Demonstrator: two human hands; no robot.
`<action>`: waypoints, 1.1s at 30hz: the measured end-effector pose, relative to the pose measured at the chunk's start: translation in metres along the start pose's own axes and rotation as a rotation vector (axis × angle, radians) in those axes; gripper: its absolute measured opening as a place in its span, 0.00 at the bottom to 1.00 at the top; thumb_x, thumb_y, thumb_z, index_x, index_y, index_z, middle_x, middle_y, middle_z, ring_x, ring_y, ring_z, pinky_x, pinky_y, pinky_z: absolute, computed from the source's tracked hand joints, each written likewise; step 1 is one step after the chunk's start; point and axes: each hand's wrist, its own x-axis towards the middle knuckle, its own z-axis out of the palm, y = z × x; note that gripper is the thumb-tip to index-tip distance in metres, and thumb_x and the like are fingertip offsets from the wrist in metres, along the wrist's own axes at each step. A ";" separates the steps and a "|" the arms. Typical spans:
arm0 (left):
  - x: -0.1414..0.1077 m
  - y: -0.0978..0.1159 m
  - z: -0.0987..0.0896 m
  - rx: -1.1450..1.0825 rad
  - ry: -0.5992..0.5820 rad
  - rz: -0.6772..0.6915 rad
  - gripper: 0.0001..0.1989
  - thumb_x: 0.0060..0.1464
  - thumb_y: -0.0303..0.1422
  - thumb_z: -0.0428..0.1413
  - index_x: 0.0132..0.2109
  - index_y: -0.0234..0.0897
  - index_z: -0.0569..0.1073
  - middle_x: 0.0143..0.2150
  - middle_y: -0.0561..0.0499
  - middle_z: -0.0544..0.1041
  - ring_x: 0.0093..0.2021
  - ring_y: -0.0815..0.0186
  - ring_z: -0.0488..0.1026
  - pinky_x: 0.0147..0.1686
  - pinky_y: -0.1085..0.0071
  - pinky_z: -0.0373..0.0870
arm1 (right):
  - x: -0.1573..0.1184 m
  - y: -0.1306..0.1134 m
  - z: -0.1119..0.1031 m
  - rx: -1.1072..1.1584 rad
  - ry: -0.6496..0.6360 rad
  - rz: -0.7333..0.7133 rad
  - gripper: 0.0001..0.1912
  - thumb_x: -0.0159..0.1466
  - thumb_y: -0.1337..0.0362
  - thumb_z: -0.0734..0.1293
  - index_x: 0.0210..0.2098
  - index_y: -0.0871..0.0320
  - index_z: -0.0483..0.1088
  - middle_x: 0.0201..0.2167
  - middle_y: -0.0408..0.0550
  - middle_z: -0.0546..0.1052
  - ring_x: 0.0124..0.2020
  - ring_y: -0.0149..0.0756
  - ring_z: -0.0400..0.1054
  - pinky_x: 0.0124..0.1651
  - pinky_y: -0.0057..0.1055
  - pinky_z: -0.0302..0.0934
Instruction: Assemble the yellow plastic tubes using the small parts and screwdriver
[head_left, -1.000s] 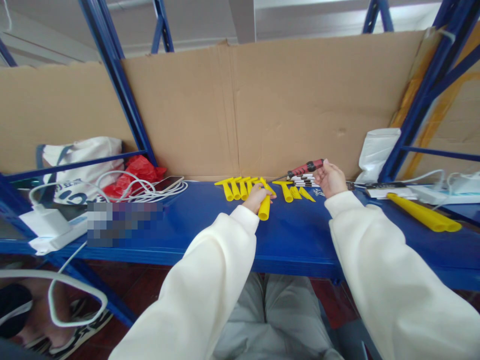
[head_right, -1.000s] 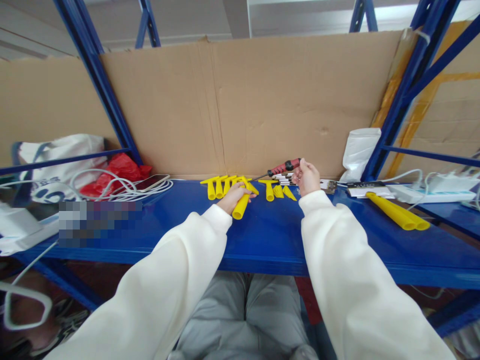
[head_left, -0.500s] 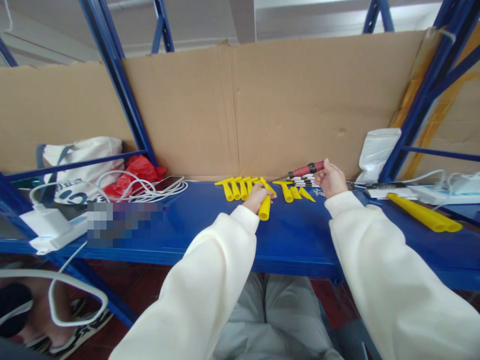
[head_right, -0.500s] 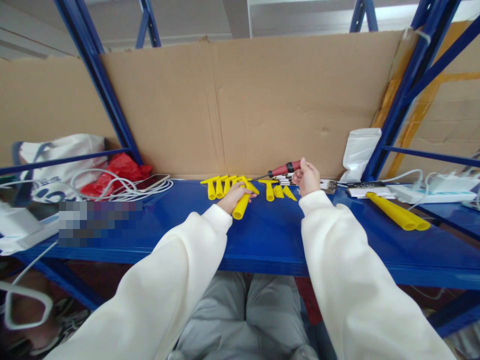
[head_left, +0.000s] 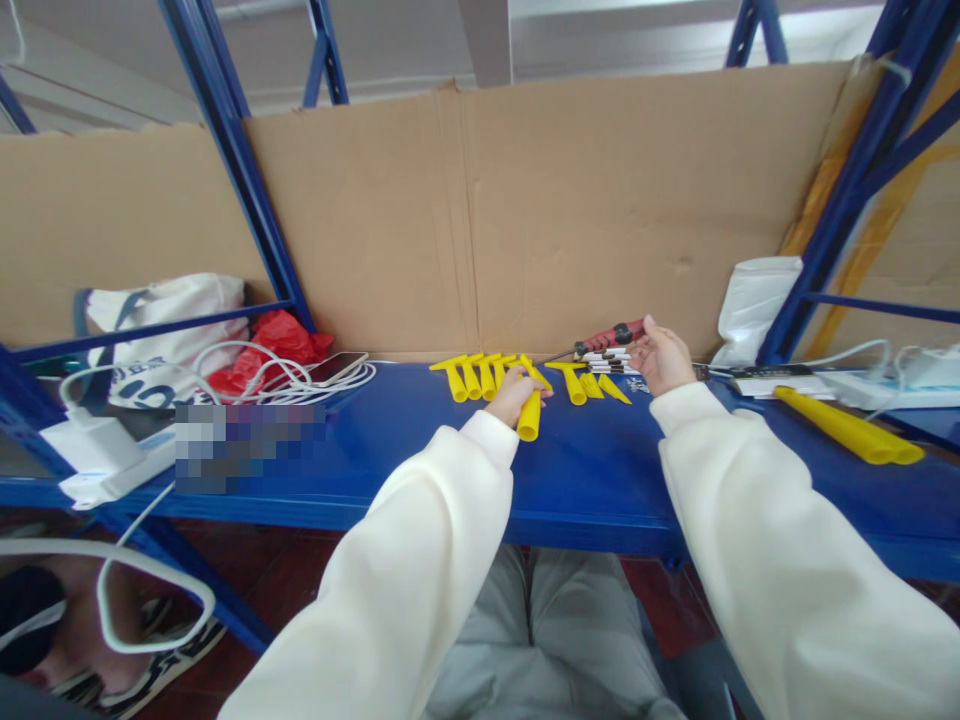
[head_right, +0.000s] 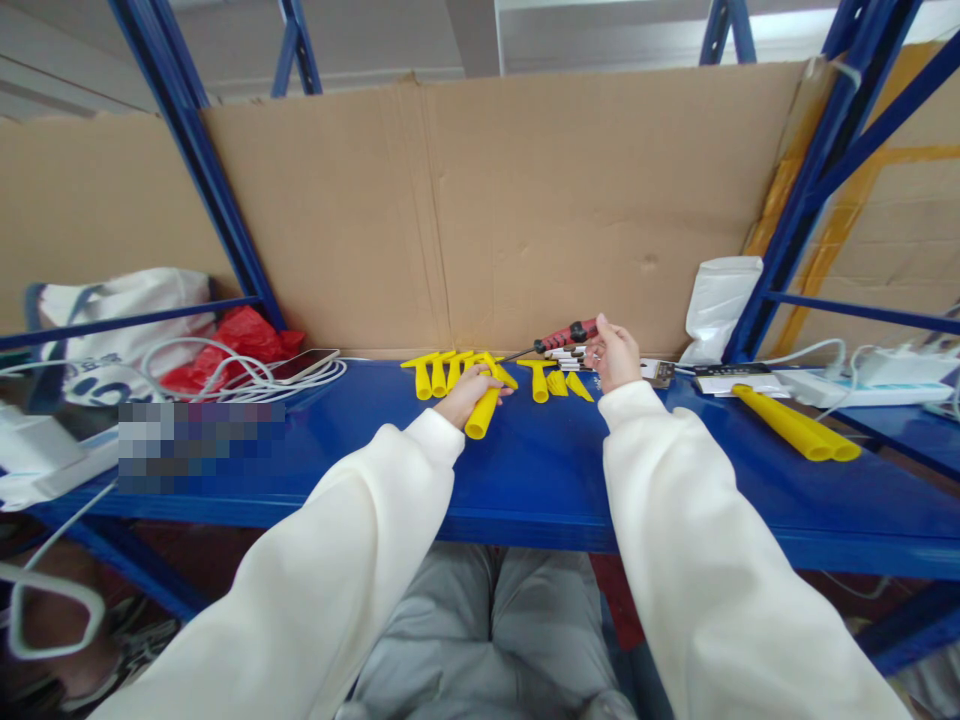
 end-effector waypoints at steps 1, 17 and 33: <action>-0.001 0.000 0.000 -0.001 0.004 0.000 0.31 0.51 0.14 0.51 0.62 0.34 0.62 0.46 0.42 0.78 0.30 0.67 0.79 0.17 0.80 0.66 | 0.000 0.000 0.000 0.004 -0.007 0.007 0.26 0.50 0.49 0.77 0.23 0.55 0.56 0.14 0.33 0.61 0.14 0.24 0.57 0.13 0.22 0.49; 0.001 -0.001 0.000 0.004 0.000 0.018 0.31 0.51 0.15 0.52 0.62 0.34 0.62 0.44 0.43 0.78 0.31 0.66 0.79 0.18 0.79 0.67 | -0.001 -0.003 0.000 0.029 -0.066 0.063 0.23 0.53 0.52 0.74 0.24 0.54 0.56 0.12 0.35 0.58 0.14 0.26 0.56 0.15 0.23 0.50; 0.002 0.000 0.000 0.022 -0.011 0.010 0.27 0.52 0.14 0.51 0.59 0.34 0.64 0.43 0.44 0.78 0.28 0.68 0.78 0.19 0.78 0.66 | -0.004 0.000 0.002 -0.050 -0.052 -0.070 0.30 0.44 0.43 0.77 0.23 0.54 0.57 0.13 0.32 0.61 0.13 0.23 0.56 0.13 0.21 0.48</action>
